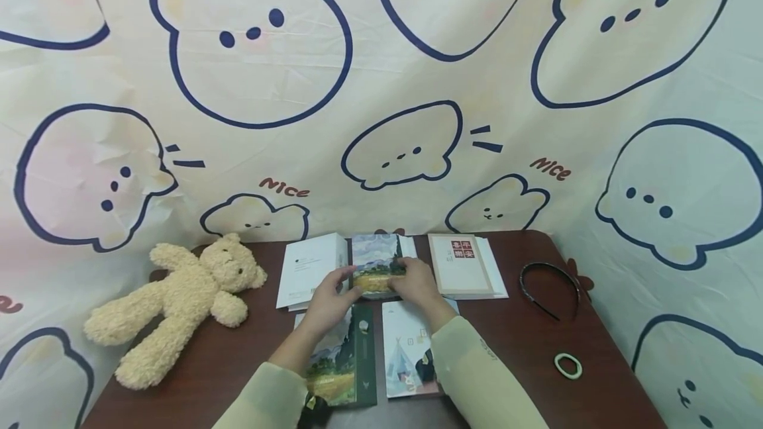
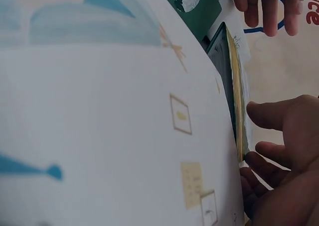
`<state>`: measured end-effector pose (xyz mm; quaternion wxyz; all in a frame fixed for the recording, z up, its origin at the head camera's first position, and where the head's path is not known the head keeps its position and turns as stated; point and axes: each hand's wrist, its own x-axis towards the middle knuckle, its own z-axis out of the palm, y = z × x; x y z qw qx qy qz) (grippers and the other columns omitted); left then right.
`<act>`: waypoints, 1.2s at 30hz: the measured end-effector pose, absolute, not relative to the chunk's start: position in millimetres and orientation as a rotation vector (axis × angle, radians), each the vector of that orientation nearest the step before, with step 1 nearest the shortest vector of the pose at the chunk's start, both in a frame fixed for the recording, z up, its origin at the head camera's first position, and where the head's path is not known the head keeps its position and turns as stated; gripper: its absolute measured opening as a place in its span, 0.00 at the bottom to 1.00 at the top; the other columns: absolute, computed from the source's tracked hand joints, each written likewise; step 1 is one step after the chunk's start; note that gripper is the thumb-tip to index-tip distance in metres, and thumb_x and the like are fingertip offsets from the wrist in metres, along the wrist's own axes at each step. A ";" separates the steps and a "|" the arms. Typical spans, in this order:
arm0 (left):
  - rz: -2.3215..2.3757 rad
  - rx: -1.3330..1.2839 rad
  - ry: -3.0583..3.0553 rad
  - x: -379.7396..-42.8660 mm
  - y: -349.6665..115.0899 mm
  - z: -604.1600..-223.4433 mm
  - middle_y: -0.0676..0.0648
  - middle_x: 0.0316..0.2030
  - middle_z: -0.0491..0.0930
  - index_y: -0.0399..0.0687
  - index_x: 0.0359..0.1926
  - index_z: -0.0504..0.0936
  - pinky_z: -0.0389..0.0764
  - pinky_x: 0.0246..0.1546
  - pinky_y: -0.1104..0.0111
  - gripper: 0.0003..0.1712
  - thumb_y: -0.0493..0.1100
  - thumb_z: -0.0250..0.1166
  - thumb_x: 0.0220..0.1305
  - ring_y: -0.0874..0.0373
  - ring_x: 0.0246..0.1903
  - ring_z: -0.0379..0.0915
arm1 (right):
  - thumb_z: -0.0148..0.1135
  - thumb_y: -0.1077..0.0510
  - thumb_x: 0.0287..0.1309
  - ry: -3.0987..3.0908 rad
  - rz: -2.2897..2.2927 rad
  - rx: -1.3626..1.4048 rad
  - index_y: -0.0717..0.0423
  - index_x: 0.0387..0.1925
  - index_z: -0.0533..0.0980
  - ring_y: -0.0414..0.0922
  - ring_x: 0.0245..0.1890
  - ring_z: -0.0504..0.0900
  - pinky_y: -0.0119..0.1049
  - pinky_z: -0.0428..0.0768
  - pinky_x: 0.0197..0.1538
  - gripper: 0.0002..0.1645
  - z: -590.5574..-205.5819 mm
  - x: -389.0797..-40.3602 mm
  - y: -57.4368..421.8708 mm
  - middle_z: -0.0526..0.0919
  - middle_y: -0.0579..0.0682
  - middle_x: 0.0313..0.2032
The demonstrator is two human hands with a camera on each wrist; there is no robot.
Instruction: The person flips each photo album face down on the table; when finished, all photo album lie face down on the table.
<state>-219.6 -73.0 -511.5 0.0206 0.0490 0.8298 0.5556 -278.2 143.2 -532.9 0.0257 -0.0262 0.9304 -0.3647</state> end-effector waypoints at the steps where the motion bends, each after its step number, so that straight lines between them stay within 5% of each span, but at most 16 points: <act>1: 1.724 0.154 2.561 -219.7 -72.0 -511.2 0.36 0.70 0.69 0.43 0.72 0.73 0.68 0.68 0.41 0.30 0.42 0.65 0.72 0.36 0.71 0.63 | 0.75 0.52 0.59 2.887 -1.108 -0.092 0.61 0.64 0.77 0.58 0.57 0.81 0.54 0.81 0.57 0.35 -533.1 -278.0 143.4 0.81 0.61 0.60; 21: 1.662 0.054 2.457 -230.7 -59.0 -515.6 0.29 0.71 0.65 0.42 0.79 0.59 0.73 0.61 0.40 0.43 0.48 0.66 0.70 0.35 0.66 0.69 | 0.78 0.56 0.55 2.926 -1.086 -0.133 0.68 0.63 0.76 0.63 0.65 0.75 0.57 0.71 0.69 0.37 -535.3 -277.8 145.3 0.76 0.67 0.63; 36: 1.697 -0.032 2.400 -239.1 -58.5 -521.6 0.27 0.74 0.59 0.44 0.81 0.55 0.71 0.64 0.40 0.46 0.48 0.67 0.69 0.30 0.71 0.60 | 0.77 0.55 0.56 2.921 -1.021 -0.150 0.68 0.65 0.75 0.62 0.65 0.74 0.56 0.71 0.69 0.38 -533.4 -279.5 145.4 0.76 0.66 0.64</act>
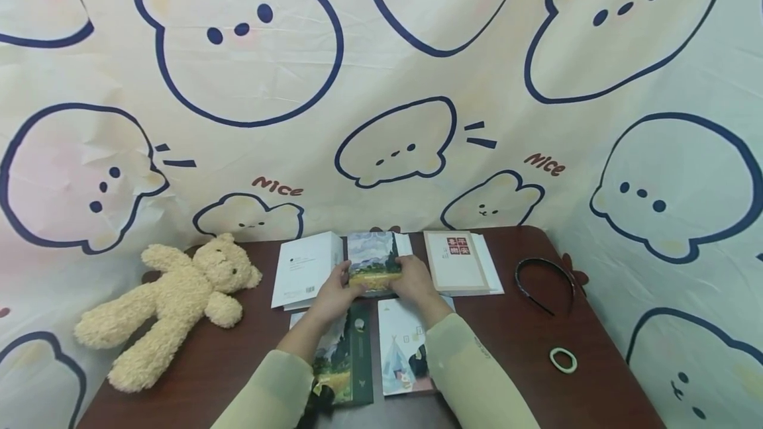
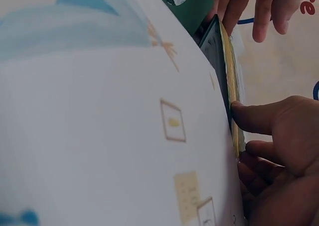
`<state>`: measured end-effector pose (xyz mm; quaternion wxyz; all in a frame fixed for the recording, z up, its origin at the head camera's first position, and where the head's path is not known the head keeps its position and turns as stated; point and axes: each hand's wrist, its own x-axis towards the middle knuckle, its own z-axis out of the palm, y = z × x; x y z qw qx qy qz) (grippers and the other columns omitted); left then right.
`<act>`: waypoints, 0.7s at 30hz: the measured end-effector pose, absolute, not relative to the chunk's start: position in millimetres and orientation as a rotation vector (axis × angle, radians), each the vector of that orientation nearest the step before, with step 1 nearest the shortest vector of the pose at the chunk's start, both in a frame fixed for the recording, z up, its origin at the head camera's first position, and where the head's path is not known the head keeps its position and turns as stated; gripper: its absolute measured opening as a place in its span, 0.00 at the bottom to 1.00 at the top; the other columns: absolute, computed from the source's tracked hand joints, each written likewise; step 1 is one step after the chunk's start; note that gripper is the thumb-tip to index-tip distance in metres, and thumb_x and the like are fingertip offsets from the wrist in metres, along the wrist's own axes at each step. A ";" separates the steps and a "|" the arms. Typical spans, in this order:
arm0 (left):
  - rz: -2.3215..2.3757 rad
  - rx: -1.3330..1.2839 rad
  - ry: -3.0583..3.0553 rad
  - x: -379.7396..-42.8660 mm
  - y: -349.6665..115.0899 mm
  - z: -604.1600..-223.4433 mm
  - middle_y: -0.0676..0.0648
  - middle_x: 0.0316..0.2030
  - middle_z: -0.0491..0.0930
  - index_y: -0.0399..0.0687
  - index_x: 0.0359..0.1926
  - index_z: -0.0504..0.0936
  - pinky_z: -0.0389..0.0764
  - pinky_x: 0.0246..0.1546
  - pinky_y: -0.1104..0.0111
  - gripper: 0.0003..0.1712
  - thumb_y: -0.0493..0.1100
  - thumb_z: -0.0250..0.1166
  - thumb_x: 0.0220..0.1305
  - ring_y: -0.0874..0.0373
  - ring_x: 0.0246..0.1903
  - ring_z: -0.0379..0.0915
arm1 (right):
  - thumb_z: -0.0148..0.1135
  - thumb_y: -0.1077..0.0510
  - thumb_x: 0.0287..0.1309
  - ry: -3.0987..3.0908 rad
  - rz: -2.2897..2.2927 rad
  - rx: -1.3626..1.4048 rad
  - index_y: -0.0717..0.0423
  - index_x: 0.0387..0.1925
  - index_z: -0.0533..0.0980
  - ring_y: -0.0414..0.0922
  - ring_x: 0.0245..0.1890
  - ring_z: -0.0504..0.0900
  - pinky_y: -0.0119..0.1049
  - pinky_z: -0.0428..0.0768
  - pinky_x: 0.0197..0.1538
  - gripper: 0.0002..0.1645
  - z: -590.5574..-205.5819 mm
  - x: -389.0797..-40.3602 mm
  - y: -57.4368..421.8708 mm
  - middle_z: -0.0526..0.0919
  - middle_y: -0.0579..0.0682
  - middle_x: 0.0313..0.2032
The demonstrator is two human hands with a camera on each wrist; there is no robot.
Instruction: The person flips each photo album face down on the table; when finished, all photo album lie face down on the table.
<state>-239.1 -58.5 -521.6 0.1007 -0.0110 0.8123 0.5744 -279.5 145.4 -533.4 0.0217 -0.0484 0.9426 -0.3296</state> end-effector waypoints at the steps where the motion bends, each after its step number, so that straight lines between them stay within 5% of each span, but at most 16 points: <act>1: 1.704 -0.030 2.395 -238.9 -58.7 -521.7 0.27 0.74 0.59 0.44 0.81 0.56 0.71 0.65 0.40 0.46 0.48 0.67 0.69 0.30 0.71 0.60 | 0.77 0.55 0.57 2.918 -1.019 -0.145 0.68 0.65 0.75 0.62 0.66 0.74 0.55 0.70 0.70 0.38 -533.0 -279.5 145.0 0.76 0.66 0.64; 13: 1.844 -0.038 2.284 -235.1 -60.8 -517.6 0.26 0.74 0.60 0.43 0.77 0.63 0.72 0.64 0.40 0.41 0.47 0.67 0.70 0.32 0.69 0.64 | 0.76 0.54 0.58 2.939 -0.934 -0.184 0.66 0.68 0.73 0.63 0.65 0.75 0.56 0.71 0.69 0.40 -532.0 -277.8 140.5 0.76 0.66 0.64; 21: 1.920 -0.058 2.207 -231.2 -65.1 -509.5 0.28 0.76 0.57 0.46 0.76 0.66 0.62 0.69 0.36 0.40 0.52 0.69 0.68 0.31 0.74 0.54 | 0.73 0.54 0.62 2.932 -0.962 -0.208 0.64 0.67 0.75 0.63 0.66 0.74 0.57 0.71 0.69 0.36 -532.0 -274.8 137.2 0.75 0.65 0.65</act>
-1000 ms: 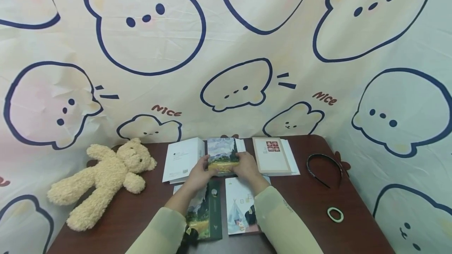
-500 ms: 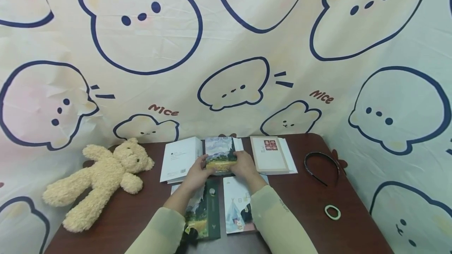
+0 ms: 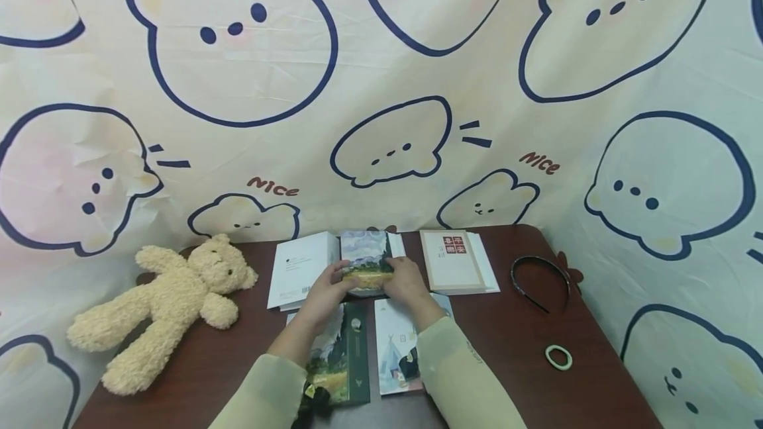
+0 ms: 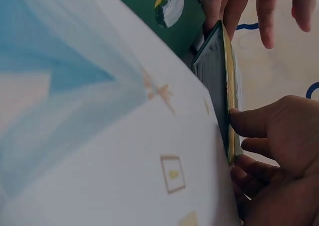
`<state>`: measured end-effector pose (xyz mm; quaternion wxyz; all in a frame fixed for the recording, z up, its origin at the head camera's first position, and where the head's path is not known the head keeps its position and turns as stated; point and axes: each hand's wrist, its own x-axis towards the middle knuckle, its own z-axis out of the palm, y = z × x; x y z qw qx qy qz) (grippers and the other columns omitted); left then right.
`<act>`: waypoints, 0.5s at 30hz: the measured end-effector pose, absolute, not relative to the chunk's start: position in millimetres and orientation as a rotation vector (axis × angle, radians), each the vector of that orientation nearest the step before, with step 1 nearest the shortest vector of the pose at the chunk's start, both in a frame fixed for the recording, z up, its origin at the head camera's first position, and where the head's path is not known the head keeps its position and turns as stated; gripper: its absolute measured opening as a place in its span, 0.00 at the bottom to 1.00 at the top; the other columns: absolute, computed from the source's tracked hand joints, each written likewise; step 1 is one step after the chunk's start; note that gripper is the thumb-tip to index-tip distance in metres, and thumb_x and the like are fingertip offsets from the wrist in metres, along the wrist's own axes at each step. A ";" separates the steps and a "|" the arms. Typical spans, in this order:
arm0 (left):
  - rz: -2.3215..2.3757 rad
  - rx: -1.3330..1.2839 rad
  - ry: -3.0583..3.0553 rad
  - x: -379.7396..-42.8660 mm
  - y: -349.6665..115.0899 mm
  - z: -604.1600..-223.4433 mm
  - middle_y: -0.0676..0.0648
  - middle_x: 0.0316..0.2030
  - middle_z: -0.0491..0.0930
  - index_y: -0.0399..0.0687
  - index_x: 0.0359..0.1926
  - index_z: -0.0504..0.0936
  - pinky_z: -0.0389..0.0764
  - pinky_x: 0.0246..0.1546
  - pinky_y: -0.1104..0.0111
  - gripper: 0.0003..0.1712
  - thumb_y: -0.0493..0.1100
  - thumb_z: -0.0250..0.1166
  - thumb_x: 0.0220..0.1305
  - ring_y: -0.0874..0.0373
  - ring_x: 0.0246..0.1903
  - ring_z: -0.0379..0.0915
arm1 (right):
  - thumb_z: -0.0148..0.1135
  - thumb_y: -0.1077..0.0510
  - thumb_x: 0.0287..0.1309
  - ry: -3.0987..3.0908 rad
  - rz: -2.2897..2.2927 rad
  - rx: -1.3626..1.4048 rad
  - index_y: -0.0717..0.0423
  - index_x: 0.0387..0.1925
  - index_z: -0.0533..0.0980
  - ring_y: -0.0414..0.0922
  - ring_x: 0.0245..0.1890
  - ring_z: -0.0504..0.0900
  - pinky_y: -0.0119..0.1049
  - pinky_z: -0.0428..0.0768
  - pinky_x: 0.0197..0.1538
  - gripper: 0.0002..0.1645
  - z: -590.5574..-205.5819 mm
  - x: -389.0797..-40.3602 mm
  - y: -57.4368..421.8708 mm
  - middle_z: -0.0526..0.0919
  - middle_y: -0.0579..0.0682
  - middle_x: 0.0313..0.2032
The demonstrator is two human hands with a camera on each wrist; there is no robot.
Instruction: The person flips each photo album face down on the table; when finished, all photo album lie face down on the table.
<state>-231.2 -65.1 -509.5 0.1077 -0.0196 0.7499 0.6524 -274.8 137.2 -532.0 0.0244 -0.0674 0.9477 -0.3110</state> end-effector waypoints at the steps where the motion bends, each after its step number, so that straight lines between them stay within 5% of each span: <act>1: 1.940 -0.067 2.194 -230.8 -66.1 -508.0 0.29 0.76 0.57 0.47 0.75 0.67 0.61 0.70 0.37 0.40 0.53 0.69 0.68 0.32 0.75 0.53 | 0.73 0.54 0.62 2.926 -0.975 -0.216 0.63 0.67 0.75 0.63 0.66 0.74 0.57 0.71 0.69 0.35 -531.8 -274.6 136.5 0.76 0.65 0.65; 15: 2.024 -0.092 2.224 -224.9 -73.8 -490.1 0.39 0.76 0.62 0.48 0.73 0.70 0.73 0.62 0.40 0.33 0.48 0.66 0.71 0.37 0.73 0.60 | 0.70 0.52 0.66 2.811 -1.130 -0.259 0.57 0.67 0.78 0.62 0.66 0.73 0.60 0.73 0.66 0.31 -529.0 -276.0 126.9 0.73 0.63 0.68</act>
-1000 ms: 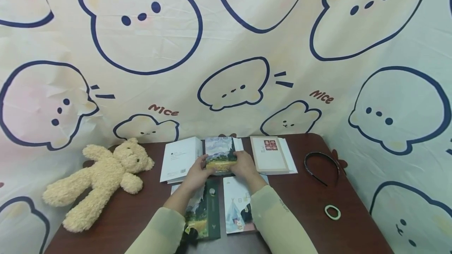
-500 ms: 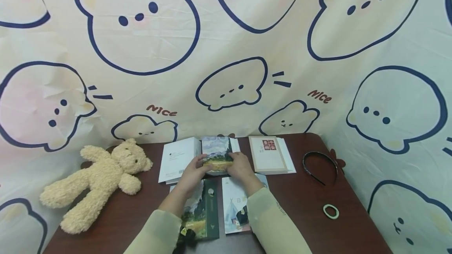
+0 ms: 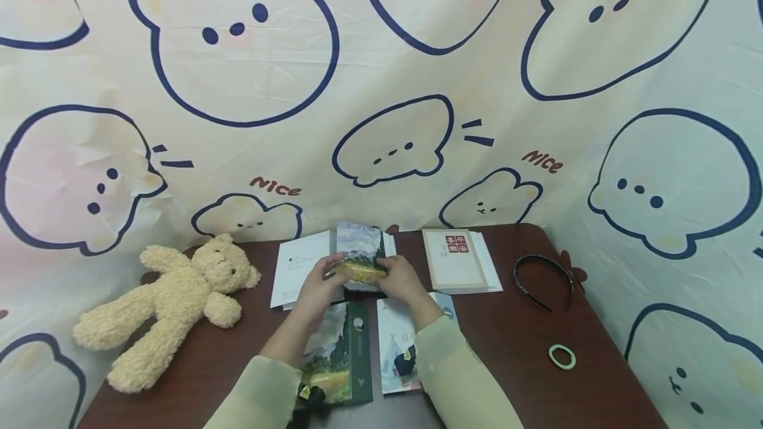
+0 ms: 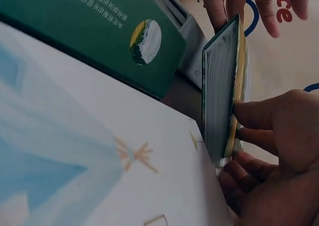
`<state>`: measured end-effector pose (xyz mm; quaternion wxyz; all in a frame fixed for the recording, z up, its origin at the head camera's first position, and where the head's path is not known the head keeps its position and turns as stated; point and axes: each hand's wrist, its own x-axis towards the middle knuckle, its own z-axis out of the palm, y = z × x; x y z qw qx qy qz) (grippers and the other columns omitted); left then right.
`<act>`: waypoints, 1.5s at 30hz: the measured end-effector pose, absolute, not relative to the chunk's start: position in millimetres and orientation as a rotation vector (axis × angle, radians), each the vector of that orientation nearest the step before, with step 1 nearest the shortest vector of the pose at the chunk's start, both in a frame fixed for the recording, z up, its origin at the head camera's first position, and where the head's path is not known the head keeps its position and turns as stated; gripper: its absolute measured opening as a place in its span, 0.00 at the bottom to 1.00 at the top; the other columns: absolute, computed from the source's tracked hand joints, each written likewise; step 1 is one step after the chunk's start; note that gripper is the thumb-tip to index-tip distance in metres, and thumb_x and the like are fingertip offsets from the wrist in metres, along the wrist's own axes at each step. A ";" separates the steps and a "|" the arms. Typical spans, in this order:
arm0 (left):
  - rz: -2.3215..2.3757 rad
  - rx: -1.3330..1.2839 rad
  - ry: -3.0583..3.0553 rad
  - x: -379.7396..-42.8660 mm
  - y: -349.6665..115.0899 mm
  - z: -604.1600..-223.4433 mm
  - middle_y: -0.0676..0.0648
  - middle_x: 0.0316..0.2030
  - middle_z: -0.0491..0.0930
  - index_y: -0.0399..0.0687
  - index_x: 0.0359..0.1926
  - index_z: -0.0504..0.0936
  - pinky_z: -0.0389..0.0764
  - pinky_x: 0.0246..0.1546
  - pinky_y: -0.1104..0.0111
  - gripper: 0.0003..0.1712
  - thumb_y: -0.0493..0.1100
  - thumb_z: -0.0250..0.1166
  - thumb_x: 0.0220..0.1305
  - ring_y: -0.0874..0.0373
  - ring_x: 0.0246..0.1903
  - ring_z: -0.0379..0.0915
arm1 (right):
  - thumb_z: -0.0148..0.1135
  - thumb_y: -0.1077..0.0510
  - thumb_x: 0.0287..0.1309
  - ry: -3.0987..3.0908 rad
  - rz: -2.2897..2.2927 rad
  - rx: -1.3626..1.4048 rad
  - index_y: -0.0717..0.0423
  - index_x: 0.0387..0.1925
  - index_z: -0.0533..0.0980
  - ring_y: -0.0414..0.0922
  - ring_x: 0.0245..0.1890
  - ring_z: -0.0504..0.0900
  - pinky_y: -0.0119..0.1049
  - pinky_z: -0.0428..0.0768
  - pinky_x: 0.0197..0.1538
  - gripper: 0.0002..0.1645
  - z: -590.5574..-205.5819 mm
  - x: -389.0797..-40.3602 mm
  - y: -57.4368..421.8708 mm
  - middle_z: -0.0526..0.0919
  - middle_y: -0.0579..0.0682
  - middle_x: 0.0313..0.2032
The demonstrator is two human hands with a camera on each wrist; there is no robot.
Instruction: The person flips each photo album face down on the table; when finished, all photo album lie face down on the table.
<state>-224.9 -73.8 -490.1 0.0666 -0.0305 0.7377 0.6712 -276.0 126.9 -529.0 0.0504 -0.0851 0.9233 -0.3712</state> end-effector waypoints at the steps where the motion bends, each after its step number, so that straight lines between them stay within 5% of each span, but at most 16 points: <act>1: 2.026 -0.088 2.233 -225.0 -73.8 -489.4 0.39 0.76 0.62 0.47 0.72 0.70 0.74 0.62 0.41 0.32 0.47 0.66 0.71 0.37 0.73 0.61 | 0.70 0.52 0.66 2.805 -1.145 -0.261 0.57 0.67 0.78 0.62 0.66 0.74 0.60 0.73 0.66 0.31 -528.7 -275.8 127.2 0.73 0.63 0.67; 14: 2.052 -0.001 2.304 -220.4 -74.8 -474.8 0.40 0.76 0.62 0.44 0.71 0.72 0.71 0.66 0.43 0.30 0.45 0.65 0.72 0.39 0.71 0.64 | 0.68 0.50 0.67 2.614 -1.455 -0.161 0.50 0.68 0.78 0.58 0.63 0.75 0.59 0.74 0.63 0.29 -531.1 -273.3 123.2 0.73 0.61 0.69; 23: 2.028 0.026 2.366 -219.3 -77.3 -468.2 0.41 0.73 0.68 0.48 0.69 0.75 0.73 0.65 0.46 0.26 0.46 0.65 0.72 0.40 0.71 0.66 | 0.65 0.50 0.70 2.372 -1.671 -0.084 0.48 0.70 0.75 0.52 0.52 0.78 0.45 0.79 0.50 0.30 -529.0 -269.7 119.3 0.76 0.58 0.65; 31: 2.064 0.078 2.368 -219.0 -76.6 -463.1 0.42 0.70 0.71 0.48 0.66 0.76 0.74 0.66 0.49 0.24 0.44 0.66 0.72 0.43 0.70 0.66 | 0.63 0.53 0.70 2.219 -1.813 -0.079 0.49 0.71 0.74 0.53 0.59 0.78 0.54 0.74 0.63 0.30 -530.0 -268.4 115.4 0.77 0.57 0.66; 45: 2.105 0.150 2.350 -218.2 -78.5 -458.4 0.42 0.68 0.74 0.46 0.65 0.79 0.72 0.67 0.47 0.22 0.45 0.66 0.73 0.43 0.70 0.67 | 0.60 0.59 0.69 1.962 -2.019 -0.024 0.52 0.71 0.73 0.49 0.55 0.81 0.51 0.77 0.63 0.30 -532.5 -265.9 105.4 0.73 0.58 0.68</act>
